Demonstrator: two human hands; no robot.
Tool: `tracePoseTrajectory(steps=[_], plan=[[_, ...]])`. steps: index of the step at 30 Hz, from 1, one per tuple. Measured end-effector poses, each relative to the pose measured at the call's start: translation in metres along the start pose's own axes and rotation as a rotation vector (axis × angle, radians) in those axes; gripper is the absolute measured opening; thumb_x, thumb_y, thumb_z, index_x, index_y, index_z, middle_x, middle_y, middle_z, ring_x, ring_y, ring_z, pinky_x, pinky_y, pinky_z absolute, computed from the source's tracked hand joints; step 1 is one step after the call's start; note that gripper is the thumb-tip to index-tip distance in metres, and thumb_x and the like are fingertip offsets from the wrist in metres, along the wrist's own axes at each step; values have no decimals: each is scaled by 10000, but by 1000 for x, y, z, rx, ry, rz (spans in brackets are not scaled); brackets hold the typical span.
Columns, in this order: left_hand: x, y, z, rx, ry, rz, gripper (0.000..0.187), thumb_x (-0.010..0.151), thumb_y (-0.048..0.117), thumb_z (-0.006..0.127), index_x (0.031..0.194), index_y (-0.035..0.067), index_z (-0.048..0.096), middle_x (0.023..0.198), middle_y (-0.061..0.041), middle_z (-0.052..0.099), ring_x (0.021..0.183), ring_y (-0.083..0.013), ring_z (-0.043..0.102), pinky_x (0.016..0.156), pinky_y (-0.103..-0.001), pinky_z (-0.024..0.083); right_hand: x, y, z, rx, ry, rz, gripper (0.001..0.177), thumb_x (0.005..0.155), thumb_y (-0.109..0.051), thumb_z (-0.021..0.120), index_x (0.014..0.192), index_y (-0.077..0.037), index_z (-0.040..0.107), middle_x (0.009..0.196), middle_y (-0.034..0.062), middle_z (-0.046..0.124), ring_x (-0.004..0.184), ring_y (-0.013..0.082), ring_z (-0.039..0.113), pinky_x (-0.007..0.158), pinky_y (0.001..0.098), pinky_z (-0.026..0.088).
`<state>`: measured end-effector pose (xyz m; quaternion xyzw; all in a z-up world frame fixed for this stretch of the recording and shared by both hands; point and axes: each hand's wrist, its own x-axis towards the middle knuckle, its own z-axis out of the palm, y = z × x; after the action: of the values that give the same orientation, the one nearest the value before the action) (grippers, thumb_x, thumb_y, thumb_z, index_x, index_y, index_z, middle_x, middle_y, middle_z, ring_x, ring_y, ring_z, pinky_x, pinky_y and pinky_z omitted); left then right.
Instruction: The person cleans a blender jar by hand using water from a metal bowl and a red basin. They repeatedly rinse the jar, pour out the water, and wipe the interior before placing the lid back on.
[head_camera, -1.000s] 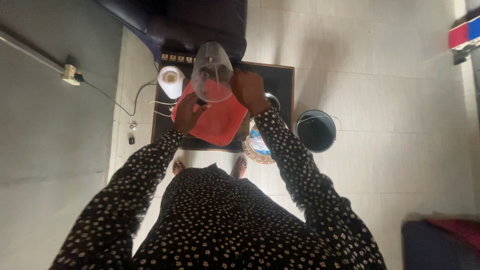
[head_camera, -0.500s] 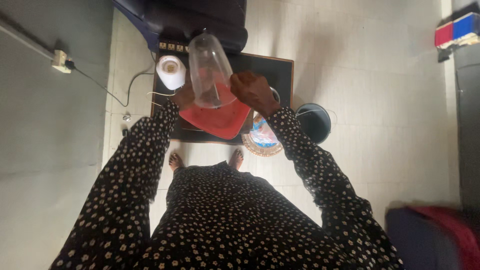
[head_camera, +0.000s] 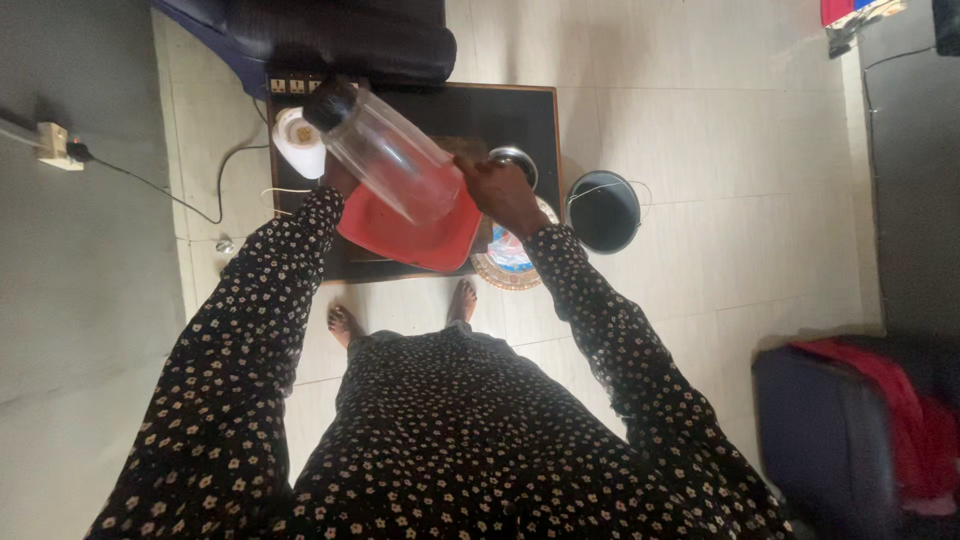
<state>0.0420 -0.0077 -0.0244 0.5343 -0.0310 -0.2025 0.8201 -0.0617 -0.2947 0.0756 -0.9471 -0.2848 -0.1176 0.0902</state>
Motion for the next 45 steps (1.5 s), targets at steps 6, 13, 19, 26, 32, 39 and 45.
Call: tracePoseTrajectory(steps=[6, 13, 19, 26, 32, 39, 45], plan=[[-8, 6, 3, 315, 136, 226, 376, 947, 119, 683, 1312, 60, 617, 1092, -186, 723, 1006, -366, 710, 833, -451, 570, -11, 10, 7, 153, -34, 266, 182, 955, -178, 653, 1125, -124, 685, 735, 137, 688, 664, 325, 678, 576, 474, 512], [-24, 42, 31, 1055, 220, 766, 386, 896, 5, 585, 1275, 53, 641, 1054, -205, 740, 1004, -377, 721, 837, -445, 568, -12, 17, 4, 218, 184, 276, 129, 935, -194, 670, 1045, -131, 694, 721, 114, 663, 702, 327, 663, 662, 475, 506], [-28, 74, 52, 1299, 260, 569, 281, 922, 12, 639, 1196, 48, 691, 966, -200, 740, 854, -362, 722, 722, -459, 547, -12, 26, 19, 747, 351, 622, 174, 966, -230, 690, 1053, -81, 715, 758, 70, 694, 604, 150, 616, 564, 365, 469], [-44, 60, 47, 972, 399, 384, 303, 918, 39, 655, 1221, 30, 666, 907, -155, 744, 735, -277, 752, 658, -383, 598, -24, 57, 58, 843, 263, 719, 140, 911, -226, 728, 904, -88, 754, 743, 101, 710, 637, 210, 650, 584, 359, 478], [-57, 61, 19, 996, 612, 677, 308, 924, 37, 735, 1220, -30, 683, 932, -169, 767, 785, -285, 775, 674, -373, 591, -41, 77, 94, 442, 72, 527, 128, 879, -157, 685, 836, -148, 806, 830, 117, 752, 754, 286, 723, 699, 402, 548], [-84, 54, 13, 975, 678, 482, 232, 956, 143, 797, 1064, -4, 653, 826, -161, 731, 713, -299, 730, 654, -405, 563, -75, 105, 108, 932, 145, 985, 93, 850, -94, 735, 909, -47, 789, 777, 87, 753, 713, 169, 708, 641, 332, 544], [-80, 10, 7, 1024, 698, 403, 225, 961, 146, 717, 1128, 6, 663, 792, -145, 732, 699, -276, 742, 628, -395, 570, -133, 100, 134, 941, 270, 878, 129, 916, -77, 662, 860, -19, 764, 761, 82, 747, 701, 151, 686, 618, 306, 523]])
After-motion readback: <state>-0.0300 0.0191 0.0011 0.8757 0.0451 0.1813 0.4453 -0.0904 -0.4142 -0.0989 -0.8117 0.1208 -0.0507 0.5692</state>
